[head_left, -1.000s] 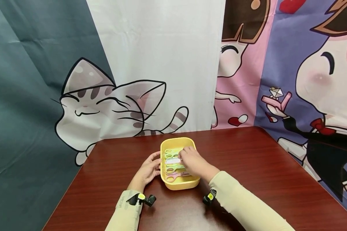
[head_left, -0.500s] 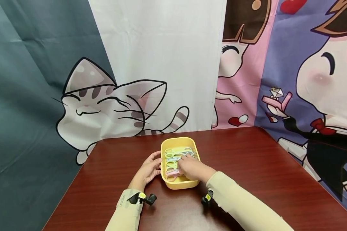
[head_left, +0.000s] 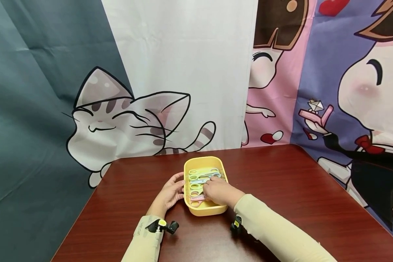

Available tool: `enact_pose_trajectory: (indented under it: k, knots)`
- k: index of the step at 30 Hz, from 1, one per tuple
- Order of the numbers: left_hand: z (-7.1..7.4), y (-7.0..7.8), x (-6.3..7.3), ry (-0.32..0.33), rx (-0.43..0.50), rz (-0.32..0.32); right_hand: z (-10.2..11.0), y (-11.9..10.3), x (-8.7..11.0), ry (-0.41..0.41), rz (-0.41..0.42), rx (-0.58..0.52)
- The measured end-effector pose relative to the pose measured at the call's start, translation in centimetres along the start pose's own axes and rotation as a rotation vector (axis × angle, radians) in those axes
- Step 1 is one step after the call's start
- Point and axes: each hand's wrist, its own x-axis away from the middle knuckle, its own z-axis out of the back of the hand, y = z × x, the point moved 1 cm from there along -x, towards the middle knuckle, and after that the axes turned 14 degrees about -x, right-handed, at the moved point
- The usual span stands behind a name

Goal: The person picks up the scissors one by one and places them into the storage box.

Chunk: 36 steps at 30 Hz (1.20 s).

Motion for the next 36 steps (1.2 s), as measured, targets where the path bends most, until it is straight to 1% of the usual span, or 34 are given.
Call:
enact_pose_trajectory:
  k: [2, 7, 10, 18, 22, 24, 26, 28, 32, 34, 36]
  knots:
    - [0.0, 0.0, 0.0, -0.003, 0.000, 0.003, -0.1, -0.1, -0.1, -0.011, 0.004, 0.019]
    - [0.0, 0.0, -0.1, -0.013, -0.002, 0.004, -0.1, -0.2, -0.2, -0.046, -0.015, 0.010]
    - [0.1, 0.0, 0.0, -0.008, -0.009, 0.003, -0.1, -0.2, -0.3, -0.052, -0.018, 0.003]
    - [0.3, 0.0, 0.0, 0.009, -0.019, 0.013, 0.0, -0.3, -0.4, -0.046, -0.026, -0.018]
    - [0.3, -0.1, 0.1, 0.008, -0.014, 0.010, -0.2, 0.1, -0.3, -0.022, -0.024, -0.036]
    - [0.2, -0.1, 0.1, 0.005, -0.010, 0.009, 0.0, 0.4, -0.1, -0.001, -0.028, -0.060]
    - [0.1, -0.2, 0.1, 0.000, -0.007, 0.009, 0.3, 1.0, 0.2, 0.036, -0.033, -0.096]
    - [0.1, -0.3, 0.0, -0.003, -0.009, 0.008, 1.1, 1.7, 0.5, 0.087, -0.044, -0.139]
    - [0.2, -0.2, -0.2, 0.003, -0.012, 0.005, 3.0, 3.5, 1.5, 0.222, -0.076, -0.237]
    - [0.4, -0.2, -0.1, 0.011, -0.011, 0.005, 3.8, 4.5, 2.1, 0.269, -0.086, -0.270]
    - [0.6, -0.1, 0.0, 0.020, -0.007, 0.009, 4.4, 5.5, 2.7, 0.292, -0.097, -0.287]
